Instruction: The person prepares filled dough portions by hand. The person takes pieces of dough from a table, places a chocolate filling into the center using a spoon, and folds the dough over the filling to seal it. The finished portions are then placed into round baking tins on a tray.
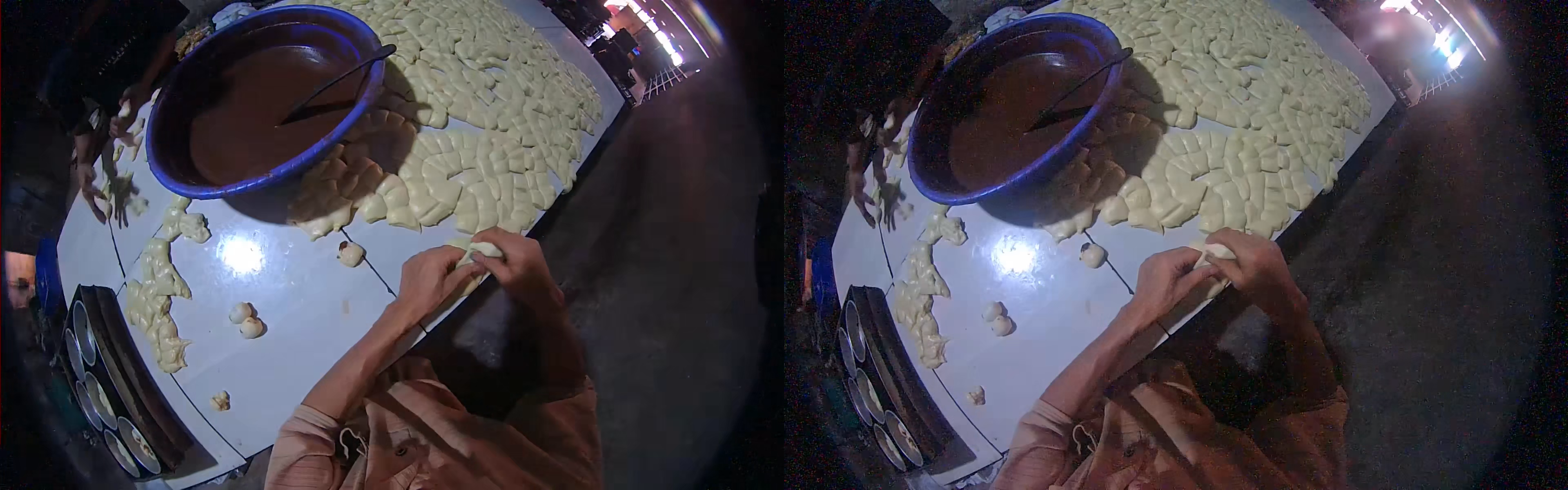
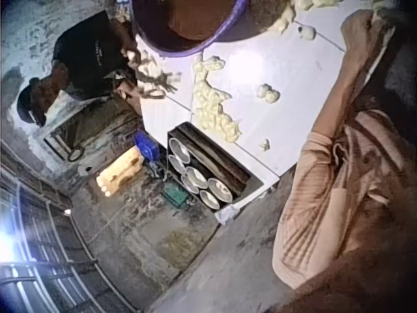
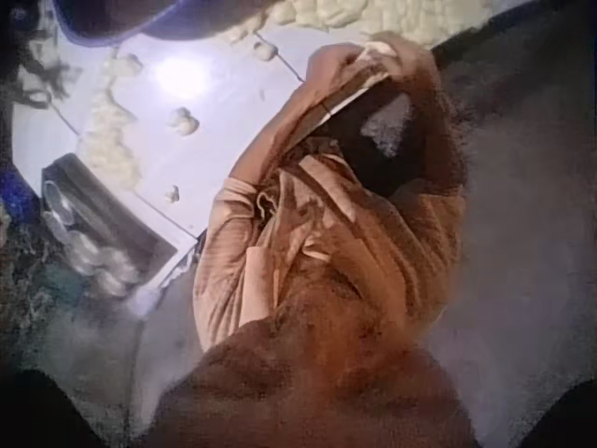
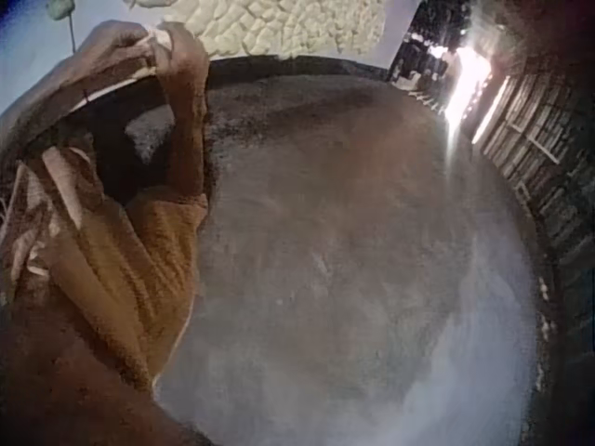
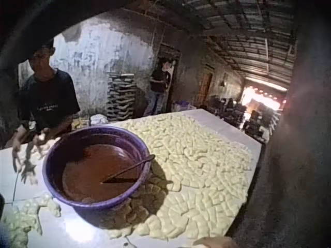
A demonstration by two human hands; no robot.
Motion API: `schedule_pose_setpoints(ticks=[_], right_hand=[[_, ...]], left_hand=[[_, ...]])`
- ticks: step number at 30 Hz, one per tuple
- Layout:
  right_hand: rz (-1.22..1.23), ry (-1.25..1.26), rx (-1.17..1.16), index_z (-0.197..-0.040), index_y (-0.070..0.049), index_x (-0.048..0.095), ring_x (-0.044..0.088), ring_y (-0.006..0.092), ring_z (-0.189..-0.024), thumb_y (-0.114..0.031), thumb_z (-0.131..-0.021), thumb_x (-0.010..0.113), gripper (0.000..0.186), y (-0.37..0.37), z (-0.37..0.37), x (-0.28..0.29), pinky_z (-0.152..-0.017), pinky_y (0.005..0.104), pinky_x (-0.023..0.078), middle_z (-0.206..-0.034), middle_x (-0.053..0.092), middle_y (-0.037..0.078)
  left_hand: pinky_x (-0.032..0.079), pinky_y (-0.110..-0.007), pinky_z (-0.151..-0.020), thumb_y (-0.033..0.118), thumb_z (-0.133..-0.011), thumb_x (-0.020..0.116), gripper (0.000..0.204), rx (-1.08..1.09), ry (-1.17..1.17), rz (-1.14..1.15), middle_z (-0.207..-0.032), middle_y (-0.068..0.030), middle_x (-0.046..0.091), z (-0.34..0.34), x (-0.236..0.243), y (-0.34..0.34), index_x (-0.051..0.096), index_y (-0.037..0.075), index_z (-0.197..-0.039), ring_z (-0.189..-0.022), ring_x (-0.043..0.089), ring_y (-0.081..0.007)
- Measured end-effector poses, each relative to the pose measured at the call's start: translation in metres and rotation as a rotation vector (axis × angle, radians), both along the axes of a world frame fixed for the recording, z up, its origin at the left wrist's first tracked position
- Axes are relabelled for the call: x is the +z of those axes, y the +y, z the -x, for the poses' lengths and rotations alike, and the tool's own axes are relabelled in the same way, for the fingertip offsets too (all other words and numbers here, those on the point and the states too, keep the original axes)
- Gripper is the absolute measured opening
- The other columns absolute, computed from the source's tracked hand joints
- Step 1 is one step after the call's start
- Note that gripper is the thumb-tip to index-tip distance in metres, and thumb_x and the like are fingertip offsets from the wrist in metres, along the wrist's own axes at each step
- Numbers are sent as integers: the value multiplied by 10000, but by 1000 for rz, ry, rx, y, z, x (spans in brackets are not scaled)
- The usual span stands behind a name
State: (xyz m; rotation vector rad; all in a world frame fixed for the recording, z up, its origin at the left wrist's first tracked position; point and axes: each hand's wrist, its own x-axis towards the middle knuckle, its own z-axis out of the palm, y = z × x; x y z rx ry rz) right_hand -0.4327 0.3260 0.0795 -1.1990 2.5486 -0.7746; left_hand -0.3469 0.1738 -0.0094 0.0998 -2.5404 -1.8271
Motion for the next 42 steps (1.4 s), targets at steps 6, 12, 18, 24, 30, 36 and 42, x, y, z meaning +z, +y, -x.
schedule_pose_setpoints(ticks=[6,12,18,24,30,36,42], right_hand=[[131,-414,-177,-971,2,650,642,106,-803,-54,-843,710,152,-5,-5,0,-715,276,507,-854,674,69],[712,-991,-172,-1016,22,622,636,124,-828,-35,-777,713,262,-7,-18,8,-750,267,511,-910,667,63],[669,-1201,-184,-1358,59,450,633,194,-1044,-36,-940,538,437,-35,-20,-1,-887,337,557,-1177,614,153],[493,-1025,-176,-1292,41,528,676,146,-767,-100,-942,627,390,-86,-47,-28,-631,244,586,-1050,667,111],[498,-174,-24,-1047,12,644,603,172,-1043,-12,-828,735,238,-121,-63,-32,-830,300,516,-1147,622,138],[848,-940,55,-1120,6,593,617,149,-960,49,-834,693,306,-147,-94,-33,-859,291,504,-1080,628,66],[918,-1314,45,-1153,-27,600,623,112,-921,-75,-916,670,252,-207,-110,13,-810,264,515,-1058,637,38]], left_hand=[[481,-458,-636,361,-938,593,306,48,191,185,-750,-149,643,-11,8,-4,649,77,-840,-744,642,-358],[526,-454,-683,285,-934,579,200,108,209,369,-830,-87,678,-23,-23,-14,679,115,-898,-840,658,-323],[550,-407,-734,386,-799,766,458,359,148,268,-1002,-147,716,-53,27,-38,703,77,-1131,-951,682,-302],[537,-301,-669,252,-876,738,288,369,-39,-108,-906,-112,747,-78,63,-88,736,36,-1067,-749,693,-149],[538,-313,-819,211,-936,670,523,502,-46,-470,-1043,-135,736,-112,37,-91,512,32,-1401,-917,703,-185],[451,-363,-1028,397,-901,700,857,679,583,-83,-1368,-217,562,-100,49,-97,265,-3,-1520,-1257,566,-321],[497,-337,-970,407,-797,805,1041,736,707,-669,-1318,-250,568,-86,44,-111,204,-28,-1528,-1187,587,-263]])
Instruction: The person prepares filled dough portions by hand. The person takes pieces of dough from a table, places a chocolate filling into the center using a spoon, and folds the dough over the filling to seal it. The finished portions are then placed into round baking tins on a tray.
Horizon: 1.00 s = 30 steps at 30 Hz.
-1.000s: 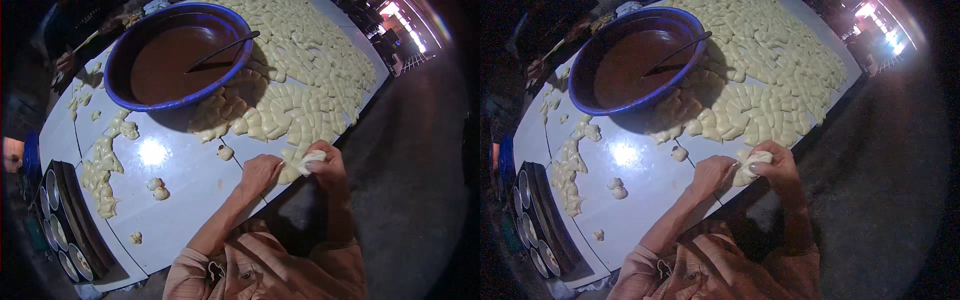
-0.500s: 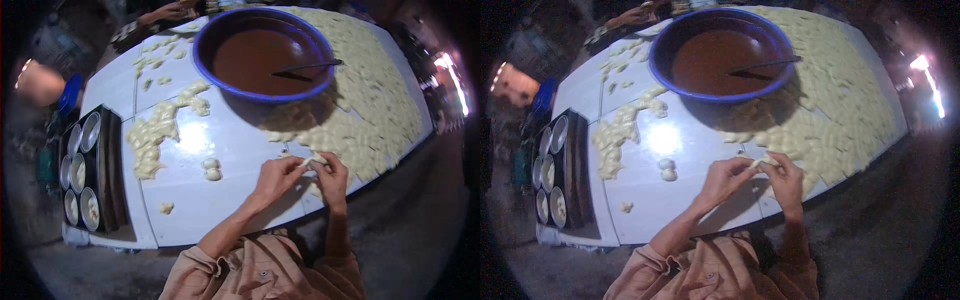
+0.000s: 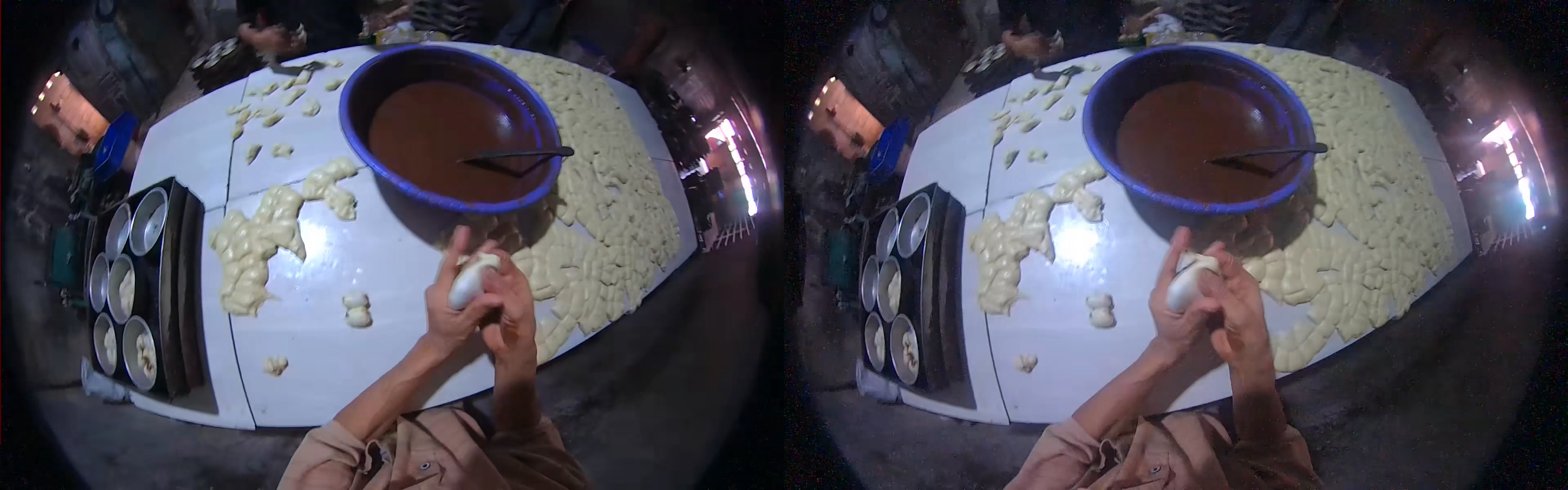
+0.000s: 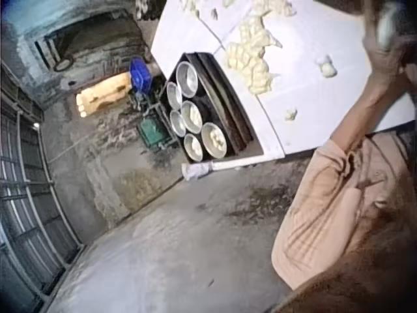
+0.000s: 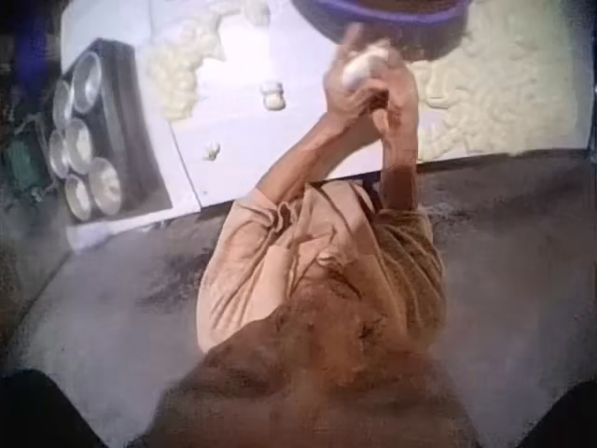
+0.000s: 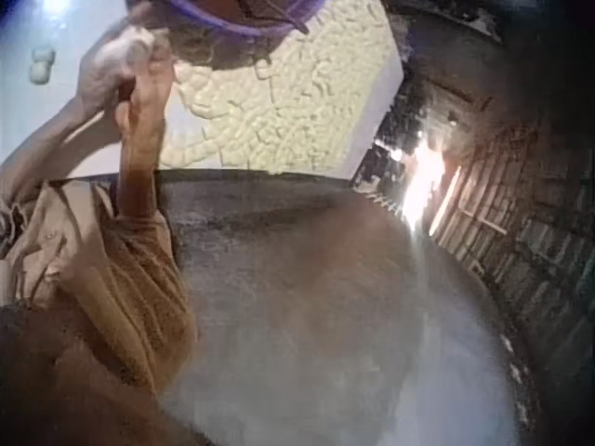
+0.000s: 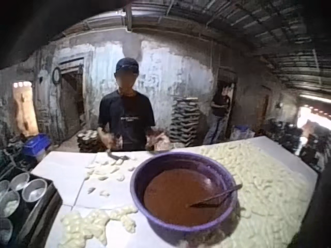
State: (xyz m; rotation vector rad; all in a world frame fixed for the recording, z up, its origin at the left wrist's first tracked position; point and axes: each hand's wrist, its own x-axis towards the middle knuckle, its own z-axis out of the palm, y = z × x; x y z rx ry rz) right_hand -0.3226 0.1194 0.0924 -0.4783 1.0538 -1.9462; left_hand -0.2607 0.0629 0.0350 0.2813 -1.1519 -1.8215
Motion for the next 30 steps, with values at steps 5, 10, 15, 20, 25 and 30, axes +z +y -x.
schedule_pose_setpoints(ticks=[5,10,15,20,25,30], right_hand=[[-152,399,54,-1065,-28,604,610,92,-868,-132,-937,627,167,-71,75,18,-745,232,479,-970,654,29],[-811,1398,516,-1097,-12,645,680,328,-958,-228,-838,649,337,-152,138,9,-835,410,505,-1077,694,175],[-720,1462,670,-1024,-10,671,678,260,-842,-237,-845,647,290,-153,141,2,-759,377,513,-925,713,136],[-381,667,593,-986,-27,629,603,79,-739,-232,-918,661,219,-149,134,6,-597,242,472,-816,644,34],[-183,198,315,-1062,-56,559,637,82,-713,-138,-939,639,167,-119,82,16,-613,207,519,-879,650,35],[-113,20,268,-1091,-57,553,669,117,-785,-102,-927,619,183,-87,38,-24,-674,236,558,-925,670,60]], left_hand=[[539,-304,-922,121,-919,691,719,-129,-226,-201,-1286,-194,578,-25,-6,-16,287,38,-1508,-1104,620,-214],[528,-314,-925,131,-972,621,406,-210,-527,-159,-1174,-171,654,-70,-13,-43,526,-14,-1339,-1041,647,-193],[522,-304,-915,168,-968,634,403,-215,-647,-172,-1175,-176,664,-85,-14,-55,549,-16,-1316,-1041,648,-186],[524,-318,-916,180,-972,631,392,-216,-536,-234,-1177,-156,666,-72,-18,-58,558,-22,-1300,-1055,641,-184],[526,-370,-903,322,-1037,500,457,-226,-292,-380,-1310,-117,593,-37,11,-65,494,14,-1374,-1160,594,-195],[516,-361,-925,305,-1022,530,407,-283,-17,-646,-1222,-100,632,-44,6,-61,540,22,-1315,-1100,617,-173]])
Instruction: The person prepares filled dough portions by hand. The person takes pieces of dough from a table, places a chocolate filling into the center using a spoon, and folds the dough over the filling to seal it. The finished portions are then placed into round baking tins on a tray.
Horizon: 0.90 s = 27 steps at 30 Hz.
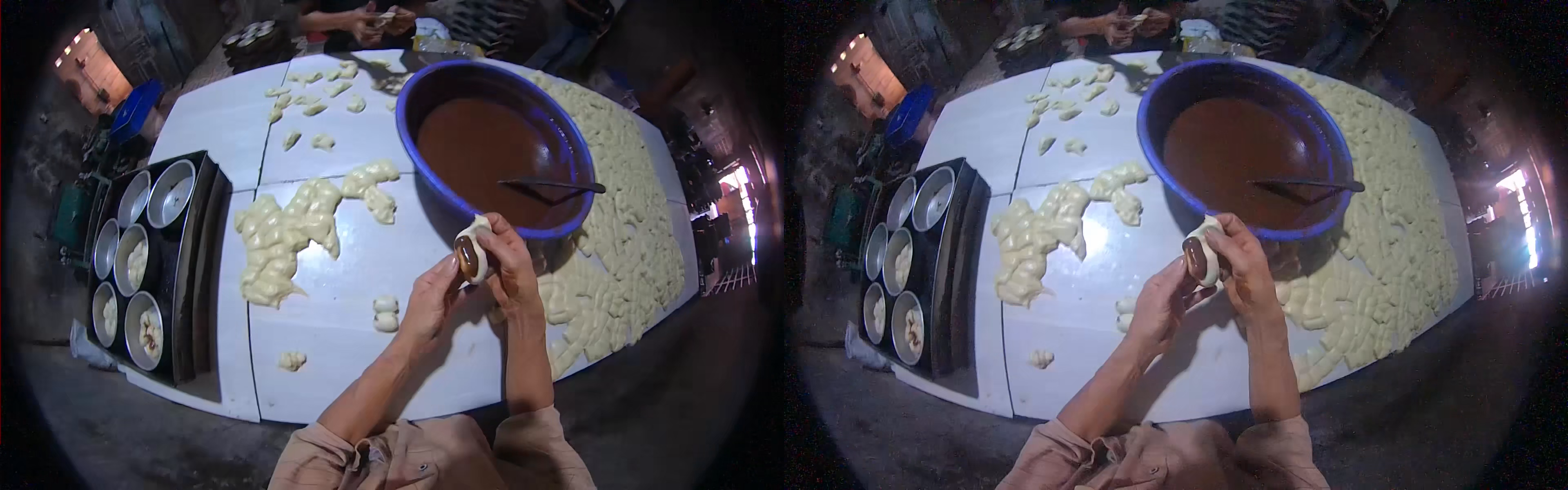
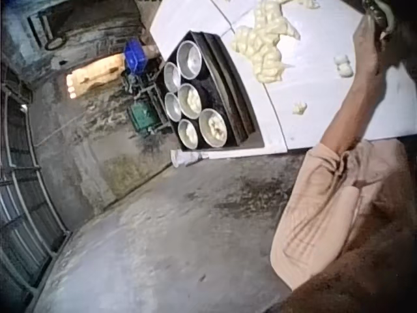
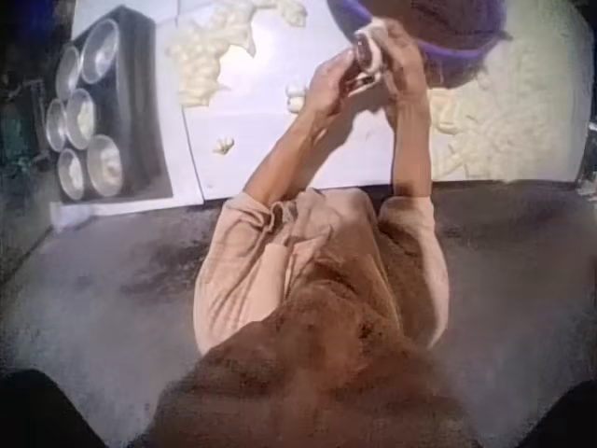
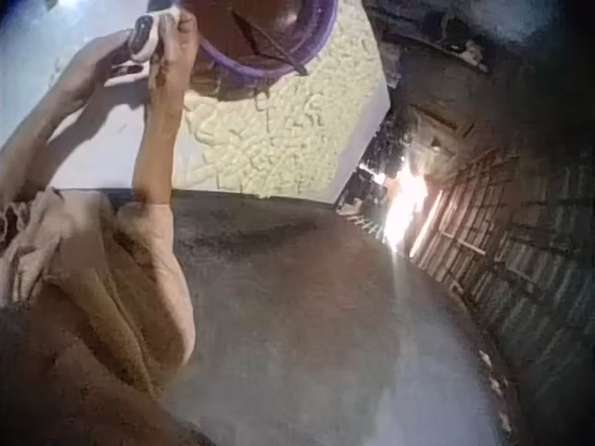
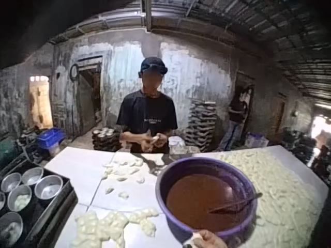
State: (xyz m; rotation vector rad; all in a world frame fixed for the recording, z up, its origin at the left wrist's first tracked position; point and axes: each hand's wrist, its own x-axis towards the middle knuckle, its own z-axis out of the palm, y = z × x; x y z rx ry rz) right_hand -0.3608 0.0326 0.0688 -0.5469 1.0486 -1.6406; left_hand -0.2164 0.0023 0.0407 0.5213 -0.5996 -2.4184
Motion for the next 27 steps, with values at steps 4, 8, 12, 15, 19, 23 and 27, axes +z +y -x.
schedule_pose_setpoints(ticks=[4,8,12,15,19,23,27], right_hand=[[-41,84,78,-1142,-38,535,604,142,-1015,-34,-872,602,279,25,-27,-26,-916,319,491,-1051,626,59],[-26,591,-24,-1296,-29,521,558,238,-1172,22,-814,655,503,37,-65,-43,-992,354,473,-1413,425,138],[-109,1184,-148,-1200,-26,635,573,294,-1141,-10,-798,701,408,36,-94,-50,-946,375,510,-1421,406,159],[-52,1289,-308,-1072,-14,700,602,214,-934,-69,-846,706,233,30,-98,-58,-767,323,520,-1077,636,101],[-163,486,-119,-1057,-11,714,578,91,-730,-161,-910,694,210,24,-98,-56,-692,216,462,-873,675,18],[-251,260,38,-1176,-9,666,594,98,-776,-163,-931,672,290,40,-99,-41,-730,223,479,-956,677,27],[4,693,50,-1201,-23,650,585,122,-929,-90,-898,690,313,46,-102,-48,-784,265,490,-1083,642,83]], left_hand=[[530,-309,-887,278,-995,590,335,71,-181,-6,-1048,-54,690,-31,-31,-3,619,12,-1196,-932,663,-135],[553,-272,-837,173,-950,666,327,170,-389,64,-1058,-90,690,-53,-34,-5,624,-22,-1209,-933,668,-141],[550,-265,-837,150,-922,701,343,191,-434,204,-1095,-112,685,-60,-34,-4,652,-39,-1205,-970,671,-171],[542,-245,-710,181,-893,744,364,290,-515,417,-986,-99,713,-62,-29,-5,672,-25,-1184,-906,659,-125],[551,-240,-648,222,-885,756,347,92,-481,331,-930,-75,711,-70,-31,-25,691,-9,-1136,-810,665,-119],[505,-220,-594,307,-878,757,386,-134,-459,266,-866,-56,695,-88,-6,-46,690,-7,-1093,-725,634,-97],[522,-229,-627,288,-911,712,354,-132,-531,398,-895,-52,688,-95,-4,-44,692,2,-1119,-760,642,-105]])
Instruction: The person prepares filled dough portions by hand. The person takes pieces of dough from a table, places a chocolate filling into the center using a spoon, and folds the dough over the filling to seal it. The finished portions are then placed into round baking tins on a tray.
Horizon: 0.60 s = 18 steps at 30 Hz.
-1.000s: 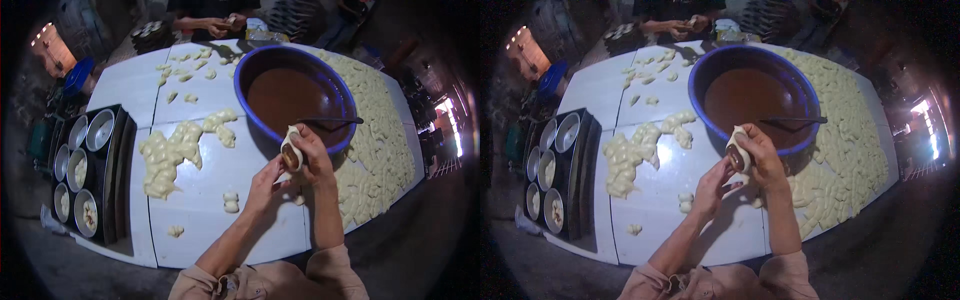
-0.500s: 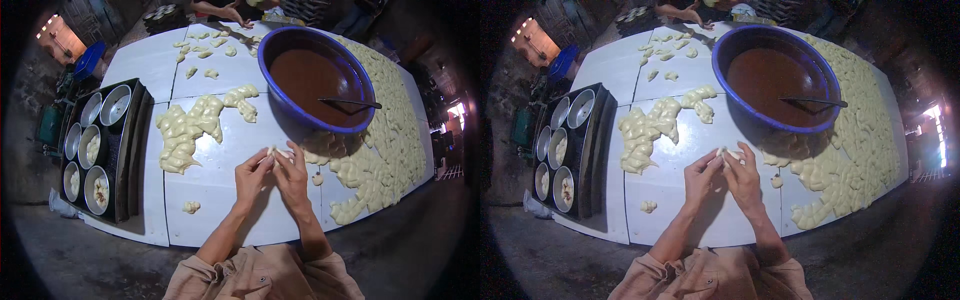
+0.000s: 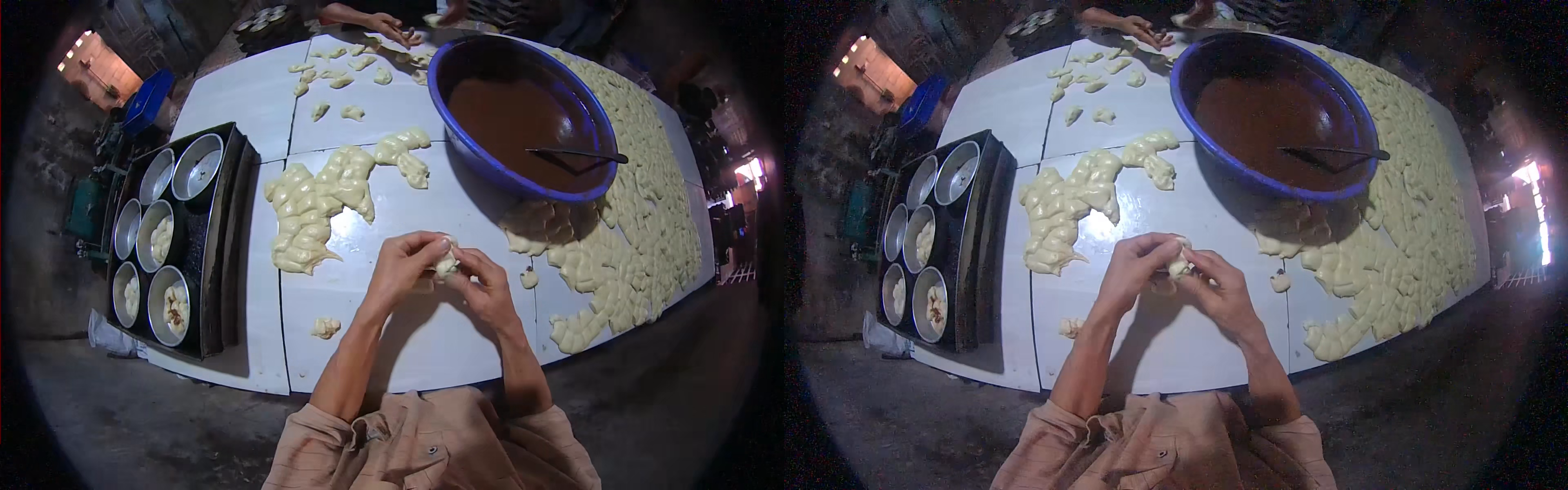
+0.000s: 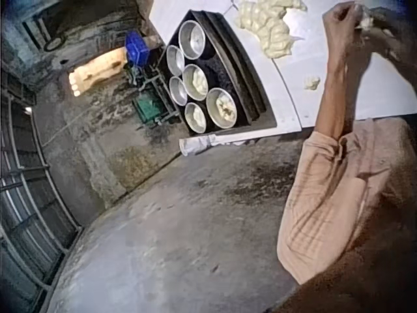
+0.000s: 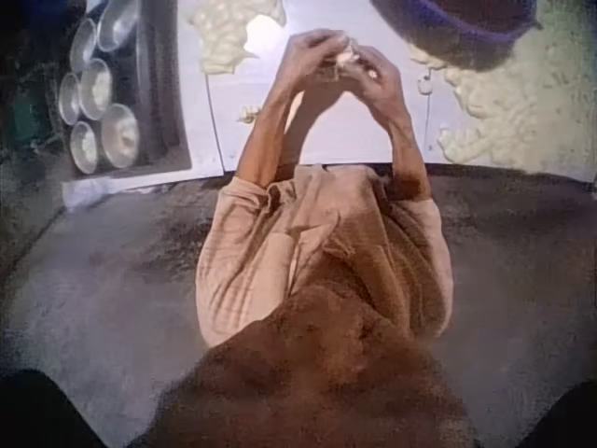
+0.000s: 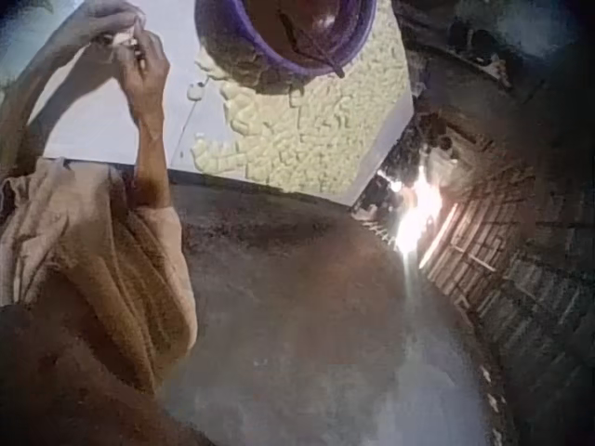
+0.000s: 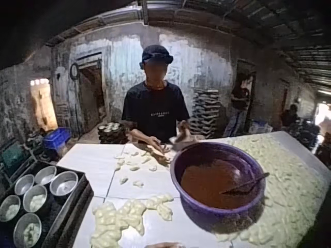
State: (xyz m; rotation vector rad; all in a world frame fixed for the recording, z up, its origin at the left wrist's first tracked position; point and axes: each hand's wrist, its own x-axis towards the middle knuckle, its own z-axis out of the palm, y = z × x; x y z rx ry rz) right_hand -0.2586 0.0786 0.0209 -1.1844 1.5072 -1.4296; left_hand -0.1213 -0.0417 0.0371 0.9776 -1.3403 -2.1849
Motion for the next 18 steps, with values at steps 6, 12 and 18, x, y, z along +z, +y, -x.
schedule_pose_setpoints(ticks=[6,12,18], right_hand=[[316,6,-196,-1059,-30,648,567,130,-864,-46,-865,720,207,-10,0,-19,-780,282,488,-1007,617,63],[233,42,-287,-947,-38,610,548,88,-742,-124,-853,770,204,-12,-9,-33,-686,246,476,-887,607,17],[-25,100,-262,-996,-4,640,581,136,-783,-190,-866,764,258,-6,-12,-12,-715,264,495,-971,652,83]], left_hand=[[566,-255,-700,173,-909,713,304,9,67,8,-1000,-75,710,-3,-9,18,684,17,-1167,-855,673,-127],[569,-280,-747,194,-944,670,303,2,141,-37,-1031,-74,702,-6,-24,33,673,10,-1184,-914,662,-134],[516,-239,-715,224,-961,657,310,117,9,83,-882,-37,689,-5,-26,37,697,-19,-1149,-809,621,-92]])
